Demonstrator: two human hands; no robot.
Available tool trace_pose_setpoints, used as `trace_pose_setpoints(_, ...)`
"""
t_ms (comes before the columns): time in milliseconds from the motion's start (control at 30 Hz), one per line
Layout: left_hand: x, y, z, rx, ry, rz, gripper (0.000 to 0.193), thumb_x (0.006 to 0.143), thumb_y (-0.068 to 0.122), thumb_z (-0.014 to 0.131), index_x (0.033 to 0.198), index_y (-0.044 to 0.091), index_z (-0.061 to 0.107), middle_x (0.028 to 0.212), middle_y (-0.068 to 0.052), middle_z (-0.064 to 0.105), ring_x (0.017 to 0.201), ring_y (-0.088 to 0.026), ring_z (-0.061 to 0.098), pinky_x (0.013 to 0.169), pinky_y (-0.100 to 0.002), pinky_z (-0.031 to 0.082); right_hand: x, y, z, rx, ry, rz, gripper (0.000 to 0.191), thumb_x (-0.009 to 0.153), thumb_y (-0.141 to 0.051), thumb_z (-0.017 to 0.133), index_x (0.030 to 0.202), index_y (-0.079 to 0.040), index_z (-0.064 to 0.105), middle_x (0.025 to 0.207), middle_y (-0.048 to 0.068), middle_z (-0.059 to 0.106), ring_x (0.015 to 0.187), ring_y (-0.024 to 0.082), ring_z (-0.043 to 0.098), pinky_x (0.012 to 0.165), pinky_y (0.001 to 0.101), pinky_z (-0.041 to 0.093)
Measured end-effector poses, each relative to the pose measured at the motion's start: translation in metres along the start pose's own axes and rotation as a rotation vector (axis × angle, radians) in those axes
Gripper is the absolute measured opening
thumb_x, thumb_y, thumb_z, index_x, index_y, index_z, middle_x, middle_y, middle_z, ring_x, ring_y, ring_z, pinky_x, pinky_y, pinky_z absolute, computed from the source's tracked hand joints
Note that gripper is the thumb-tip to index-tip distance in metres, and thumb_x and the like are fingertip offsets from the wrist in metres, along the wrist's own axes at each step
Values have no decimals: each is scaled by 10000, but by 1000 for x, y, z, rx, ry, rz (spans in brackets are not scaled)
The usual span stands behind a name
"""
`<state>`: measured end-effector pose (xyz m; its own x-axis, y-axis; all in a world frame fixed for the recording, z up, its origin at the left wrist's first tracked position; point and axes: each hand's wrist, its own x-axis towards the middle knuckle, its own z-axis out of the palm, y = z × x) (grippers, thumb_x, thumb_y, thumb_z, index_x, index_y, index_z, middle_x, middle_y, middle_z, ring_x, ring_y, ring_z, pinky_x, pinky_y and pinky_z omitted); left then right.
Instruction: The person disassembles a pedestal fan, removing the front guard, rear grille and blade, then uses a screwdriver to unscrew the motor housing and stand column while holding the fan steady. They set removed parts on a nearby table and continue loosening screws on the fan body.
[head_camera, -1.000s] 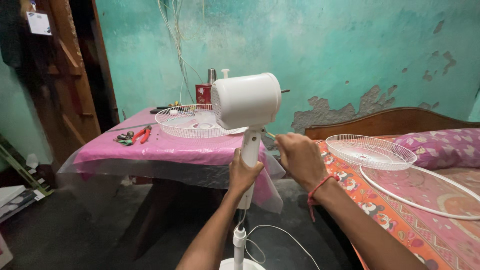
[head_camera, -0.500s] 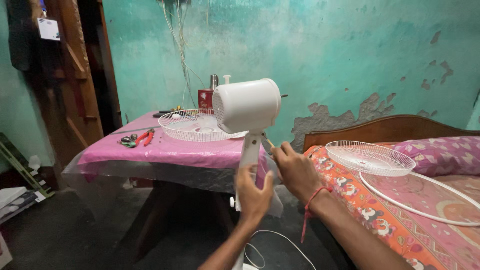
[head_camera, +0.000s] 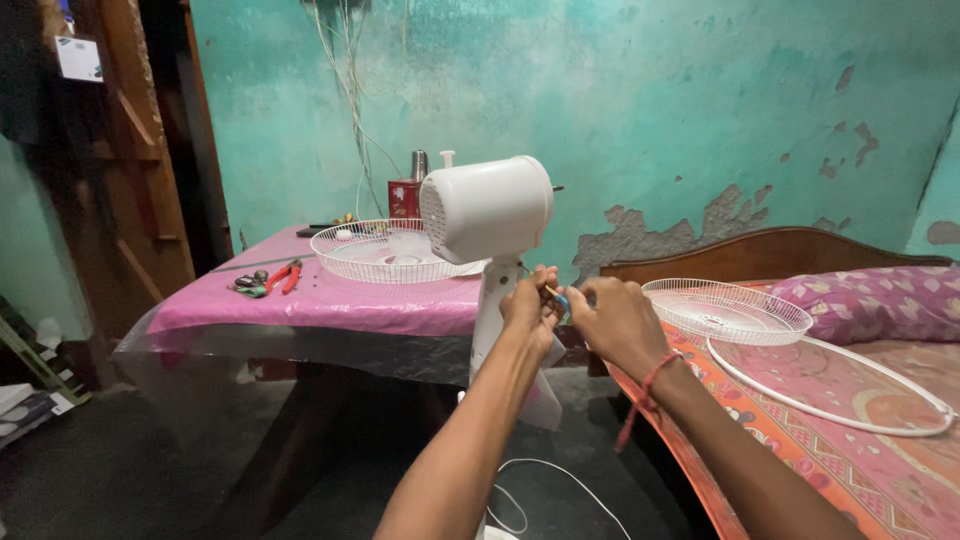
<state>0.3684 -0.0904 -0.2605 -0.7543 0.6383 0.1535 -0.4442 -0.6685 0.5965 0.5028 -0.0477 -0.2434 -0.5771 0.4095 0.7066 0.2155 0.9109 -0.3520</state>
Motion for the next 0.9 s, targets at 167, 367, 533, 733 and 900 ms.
trace_pose_setpoints(167,-2,2,11,-153,-55,-42,277,965,178,538,1187,78,670,1079,-71,763,867,-192,697,770,-362,568,9,8,-5,408,-282,93,439,956,-365,578,832,2,784,613,151,739,559,292,726,576,445,565)
trace_pose_setpoints(367,-14,1,12,-40,-46,-70,343,967,354,641,1112,45,682,1001,-89,782,771,-161,656,713,-328,568,9,5,-12,-113,262,-389,255,769,-192,747,946,-20,811,846,210,748,758,368,717,736,441,557)
trace_pose_setpoints(533,-15,8,6,96,31,-8,247,930,240,799,887,24,688,723,-52,658,584,-135,629,544,-259,540,-8,-11,-18,-271,153,-429,317,811,-104,667,1108,-57,769,883,166,756,795,350,720,701,457,553)
trace_pose_setpoints(733,-15,10,3,120,-37,-5,194,926,177,693,985,0,745,808,-62,735,615,-124,654,567,-244,562,-15,-18,-31,82,-23,-21,314,981,-294,636,900,-19,765,637,194,720,625,307,760,635,419,579)
trace_pose_setpoints(900,-25,10,10,37,-54,-40,234,916,225,628,1002,24,711,878,-59,768,666,-144,700,617,-279,607,-8,-9,-29,21,114,-250,214,918,-224,666,917,-47,786,708,179,724,663,318,732,679,419,565)
